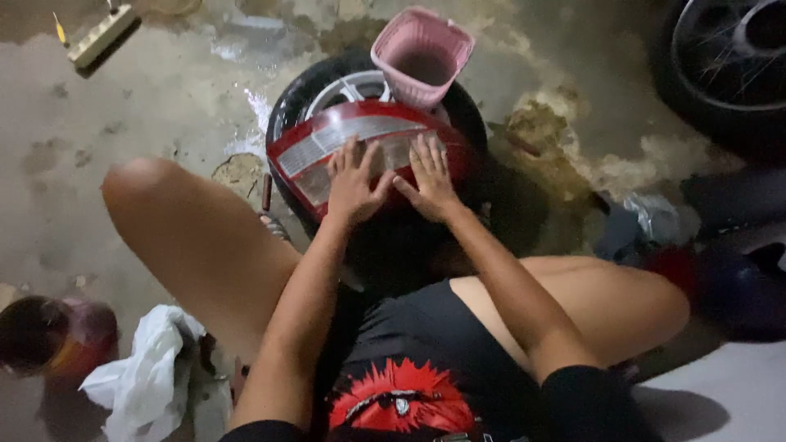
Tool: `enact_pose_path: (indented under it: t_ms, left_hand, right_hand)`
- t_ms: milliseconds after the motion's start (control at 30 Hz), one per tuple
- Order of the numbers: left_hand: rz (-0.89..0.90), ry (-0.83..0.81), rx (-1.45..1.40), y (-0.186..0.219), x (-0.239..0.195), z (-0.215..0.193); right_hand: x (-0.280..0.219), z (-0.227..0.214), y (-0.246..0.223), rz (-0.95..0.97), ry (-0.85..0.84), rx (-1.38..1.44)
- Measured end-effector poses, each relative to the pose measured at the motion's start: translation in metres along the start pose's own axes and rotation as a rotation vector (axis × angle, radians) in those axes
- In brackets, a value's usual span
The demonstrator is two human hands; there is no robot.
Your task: A person is hand-sanding a red plastic tail light housing using wet sandpaper while sitting on the floor.
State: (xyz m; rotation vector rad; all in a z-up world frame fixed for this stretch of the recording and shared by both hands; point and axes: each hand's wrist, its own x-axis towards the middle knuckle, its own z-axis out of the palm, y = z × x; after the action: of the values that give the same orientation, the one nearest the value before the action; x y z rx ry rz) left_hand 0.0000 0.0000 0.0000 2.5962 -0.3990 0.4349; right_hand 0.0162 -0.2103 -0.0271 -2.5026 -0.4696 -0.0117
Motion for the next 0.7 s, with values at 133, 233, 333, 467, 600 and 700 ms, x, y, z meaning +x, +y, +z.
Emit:
enact_pose_path:
  t_ms: [133,233,333,467,600,700]
  left_hand:
    - [-0.108,0.024,-0.037,0.002,0.002,-0.006]
    - [-0.147,0.022,0.034,0.009,0.007,-0.008]
    - [-0.164,0.005,0.062,0.005,0.005,-0.002]
    - [-0.196,-0.034,0.059,0.004,0.012,-0.001]
    - [-0.195,-0.061,0.068,0.004,0.008,-0.004]
    - [-0.207,-0.085,0.057,0.002,0.012,0.003]
  right_hand:
    - [0.039,0.053,0.137,-0.244,0.551,-0.36]
    - [0.042,0.037,0.162,0.363,-0.082,-0.207]
    - [0.021,0.019,0.086,0.294,0.098,-0.099]
    - [0.015,0.016,0.052,0.01,0.111,-0.207]
    - [0.052,0.076,0.2,-0.102,0.611,-0.304]
    - [0.023,0.043,0.163,0.496,0.116,-0.003]
